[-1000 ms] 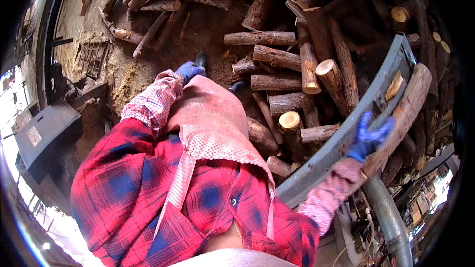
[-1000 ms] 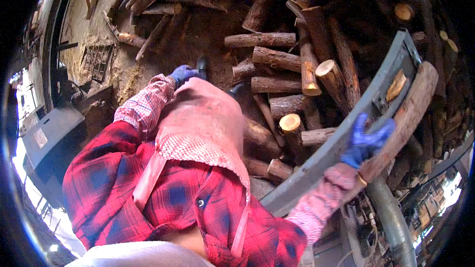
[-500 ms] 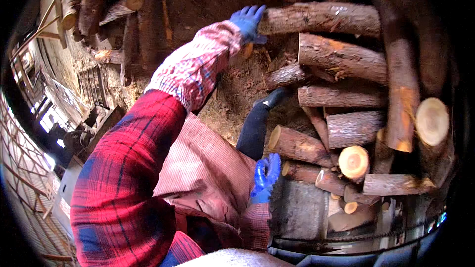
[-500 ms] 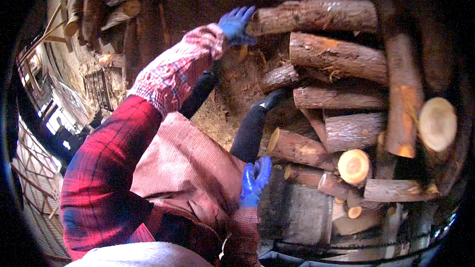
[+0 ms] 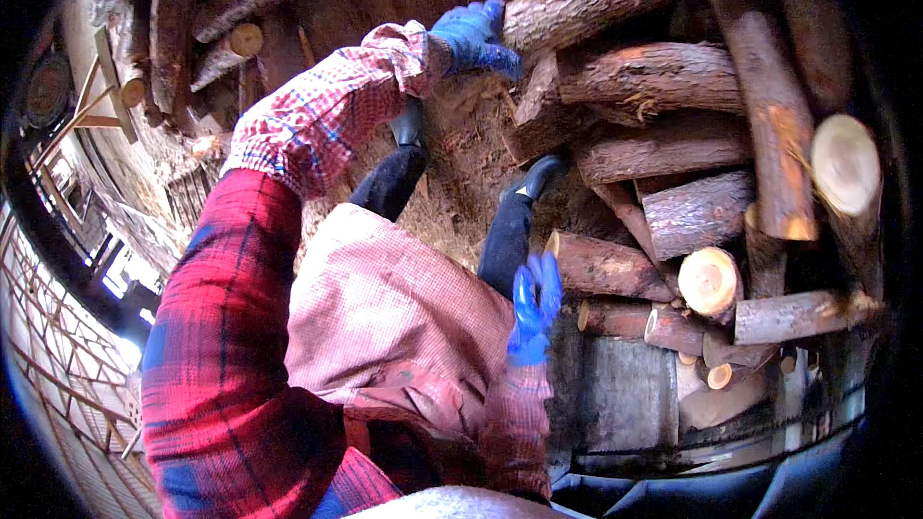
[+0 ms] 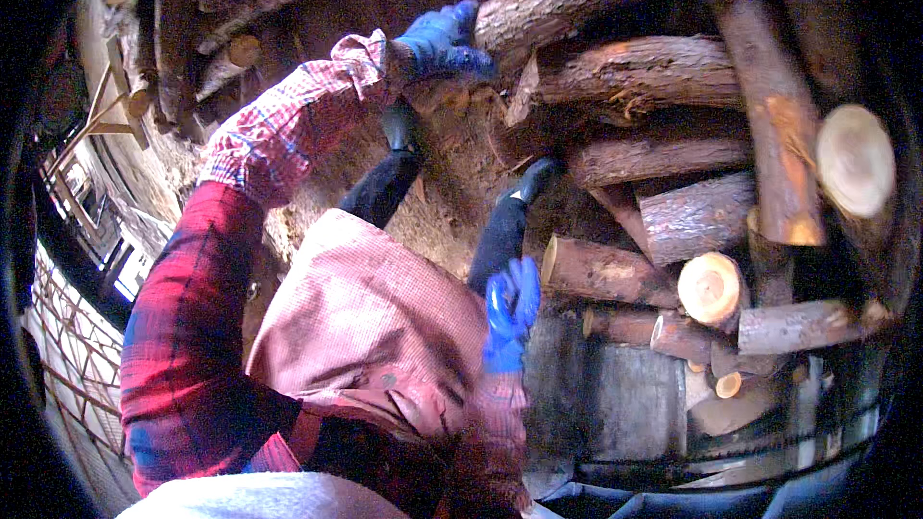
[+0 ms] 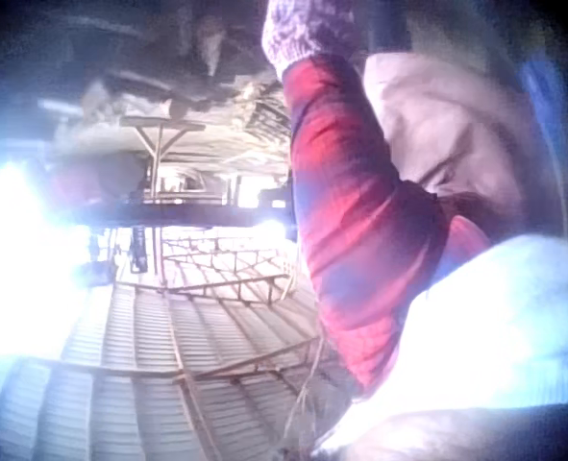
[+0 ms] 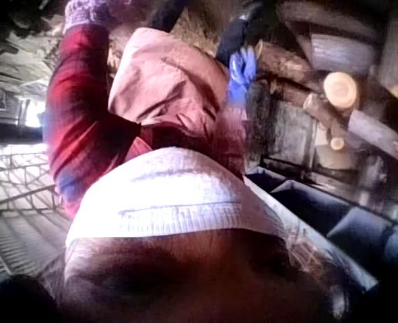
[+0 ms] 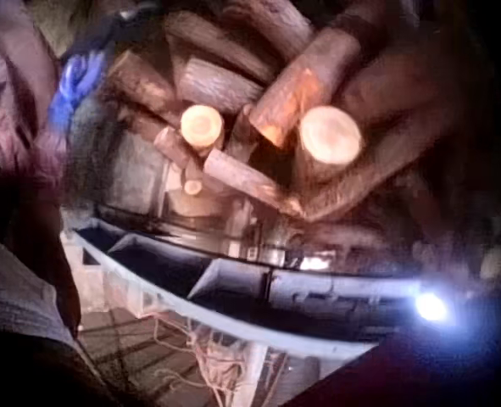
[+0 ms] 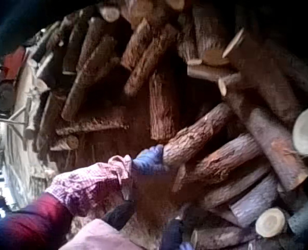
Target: The person picks up logs from a large pile and feeds them one by one into a wood chipper machine. They wear gloves and a plaid shirt while handling the logs, ensuring they are positioned correctly for the machine to process.
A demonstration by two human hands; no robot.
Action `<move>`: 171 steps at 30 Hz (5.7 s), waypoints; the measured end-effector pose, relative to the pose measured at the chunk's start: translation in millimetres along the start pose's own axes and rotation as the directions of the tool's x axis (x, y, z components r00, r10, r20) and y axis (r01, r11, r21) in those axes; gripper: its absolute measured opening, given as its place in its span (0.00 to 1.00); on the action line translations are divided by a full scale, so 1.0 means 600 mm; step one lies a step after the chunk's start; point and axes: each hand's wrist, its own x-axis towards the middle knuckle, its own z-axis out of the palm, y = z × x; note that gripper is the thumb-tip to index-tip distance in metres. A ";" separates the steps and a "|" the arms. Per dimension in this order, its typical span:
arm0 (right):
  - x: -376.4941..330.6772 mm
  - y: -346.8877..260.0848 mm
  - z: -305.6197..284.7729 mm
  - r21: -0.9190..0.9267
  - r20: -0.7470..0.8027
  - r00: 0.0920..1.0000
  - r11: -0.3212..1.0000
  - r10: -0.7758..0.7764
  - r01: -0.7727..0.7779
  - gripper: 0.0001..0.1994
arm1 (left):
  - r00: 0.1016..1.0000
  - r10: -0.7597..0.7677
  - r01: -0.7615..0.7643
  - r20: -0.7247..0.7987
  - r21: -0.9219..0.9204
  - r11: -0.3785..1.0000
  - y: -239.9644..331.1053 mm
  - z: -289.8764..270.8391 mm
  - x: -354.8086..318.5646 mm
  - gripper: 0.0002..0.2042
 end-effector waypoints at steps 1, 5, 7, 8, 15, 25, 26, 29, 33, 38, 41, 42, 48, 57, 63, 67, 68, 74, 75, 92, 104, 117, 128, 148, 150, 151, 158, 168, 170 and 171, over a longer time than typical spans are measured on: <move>-0.001 -0.025 0.025 0.034 0.065 0.992 0.994 -0.109 0.107 0.29 | 0.998 0.008 -0.003 0.062 -0.081 0.997 0.002 -0.013 -0.002 0.48; 0.019 -0.207 0.121 0.463 0.264 0.958 0.856 0.112 -0.228 0.33 | 0.881 0.363 -0.206 0.304 -0.444 0.872 0.038 -0.056 -0.057 0.30; 0.002 -0.249 0.153 0.696 0.322 0.933 0.628 0.160 -0.348 0.31 | 0.840 0.292 0.178 0.458 -0.740 0.649 0.136 -0.095 -0.177 0.18; -0.014 -0.262 0.165 0.783 0.350 0.932 0.516 0.097 -0.348 0.28 | 0.617 0.075 0.768 0.784 -0.620 0.163 0.206 -0.125 -0.253 0.18; -0.222 -0.244 0.145 0.469 0.588 0.752 0.633 0.297 -0.616 0.28 | 0.715 -0.033 0.664 0.698 -0.693 -0.282 0.243 -0.128 -0.566 0.23; -0.309 -0.451 0.019 0.517 0.635 0.729 0.842 -0.255 -0.156 0.27 | 0.950 -0.009 0.302 0.313 -0.922 -0.240 0.475 -0.278 -0.649 0.25; -0.308 -0.486 -0.013 0.530 0.611 0.725 0.844 -0.318 -0.077 0.28 | 0.973 0.018 0.229 0.230 -0.960 -0.161 0.519 -0.297 -0.635 0.25; -0.384 -0.641 -0.146 0.442 0.417 0.694 0.798 -0.587 0.410 0.28 | 0.986 0.142 -0.088 -0.084 -0.996 0.023 0.696 -0.376 -0.639 0.26; -0.407 -0.790 -0.352 0.419 0.219 0.546 0.583 -0.809 0.696 0.28 | 0.727 0.563 -0.680 -0.393 -0.523 0.514 0.893 -0.465 -0.603 0.32; -0.387 -0.985 -0.542 0.069 0.155 0.278 0.291 -0.948 0.954 0.32 | 0.619 0.504 -0.772 -0.602 -0.349 0.531 0.981 -0.489 -0.680 0.38; -0.314 -1.074 -0.626 -0.330 0.078 0.259 0.220 -0.963 0.918 0.41 | 0.719 0.373 -0.677 -0.586 -0.470 0.567 0.913 -0.444 -0.629 0.37; -0.324 -1.083 -0.628 -0.432 0.020 0.337 0.296 -0.941 0.852 0.51 | 0.762 0.313 -0.624 -0.567 -0.513 0.589 0.886 -0.427 -0.615 0.37; -0.161 -1.034 -0.676 -0.935 0.069 0.444 0.097 -0.893 0.341 0.54 | 0.940 -0.053 -0.147 -0.337 -0.539 0.830 0.679 -0.284 -0.616 0.43; -0.141 -0.957 -0.757 -0.894 0.153 0.356 0.024 -0.922 0.447 0.56 | 0.760 -0.612 0.387 -0.219 -0.603 0.698 0.414 -0.141 -0.733 0.39; -0.279 -0.920 -0.504 -0.836 0.324 0.125 -0.222 -0.938 0.503 0.35 | 0.676 -0.737 0.482 0.003 -0.758 0.440 0.230 -0.061 -0.756 0.28; -0.234 -0.760 -0.302 -0.582 0.516 0.470 0.109 -0.717 0.806 0.34 | 0.659 -0.752 0.391 -0.008 -0.851 0.352 0.161 -0.048 -0.718 0.20; -0.202 -0.721 -0.284 -0.669 0.516 0.610 0.161 -0.602 0.726 0.38 | 0.636 -0.769 0.465 0.064 -0.827 0.316 0.169 -0.068 -0.706 0.20; 0.031 -0.700 -0.234 -0.837 0.251 0.835 0.323 -0.489 0.441 0.49 | 0.770 -0.621 0.519 0.145 -0.709 0.478 0.102 -0.101 -0.532 0.24; 0.078 -0.718 -0.228 -0.892 0.182 0.854 0.285 -0.488 0.352 0.51 | 0.773 -0.630 0.540 0.075 -0.600 0.591 0.143 -0.138 -0.500 0.24; 0.461 -0.938 -0.225 -0.972 0.119 0.920 -0.235 -0.372 0.031 0.50 | 0.647 -0.735 0.570 0.204 -0.769 0.289 -0.070 -0.159 -0.398 0.23; 0.024 -0.684 -0.051 -0.323 0.279 0.911 0.863 -0.305 0.388 0.44 | 0.882 0.124 0.471 0.455 -0.835 -0.284 0.508 -0.292 -0.284 0.25; -0.343 -0.565 -0.254 -0.457 0.224 0.760 0.623 -0.610 0.635 0.59 | 0.992 0.102 0.105 0.072 -0.923 -0.370 0.761 -0.288 -0.435 0.28; -0.381 -0.825 -0.401 0.368 -0.025 0.371 0.337 -0.928 0.867 0.39 | 0.538 0.596 -0.843 -0.596 -0.396 0.364 1.037 -0.462 -0.551 0.36; -0.062 -1.074 -0.694 -0.807 0.186 0.386 0.084 -0.903 0.585 0.54 | 0.876 -0.346 0.014 -0.336 -0.700 0.714 0.431 -0.165 -0.640 0.27; -0.048 -1.061 -0.732 -0.823 0.084 0.464 0.201 -0.882 0.531 0.53 | 0.871 -0.408 0.068 -0.275 -0.754 0.653 0.422 -0.139 -0.642 0.25; -0.069 -1.048 -0.707 -0.691 0.079 0.571 0.368 -0.817 0.622 0.53 | 0.873 -0.418 0.079 -0.252 -0.772 0.631 0.409 -0.123 -0.652 0.24; -0.100 -1.011 -0.716 -0.893 0.044 0.570 0.224 -0.821 0.391 0.48 | 0.935 -0.345 0.119 -0.082 -0.845 0.521 0.333 -0.065 -0.636 0.15; -0.332 -0.699 -0.342 -0.855 0.155 0.262 0.003 -0.952 0.519 0.33 | 0.921 -0.389 0.365 0.022 -0.401 0.840 0.133 -0.133 -0.609 0.24; -0.335 -0.627 -0.287 -0.782 0.209 0.421 0.108 -0.883 0.614 0.34 | 0.832 -0.509 0.555 0.222 -0.359 0.750 0.094 -0.141 -0.595 0.25; -0.302 -0.569 -0.289 -0.753 0.167 0.499 0.217 -0.850 0.621 0.34 | 0.848 -0.473 0.528 0.240 -0.306 0.792 0.109 -0.153 -0.578 0.25</move>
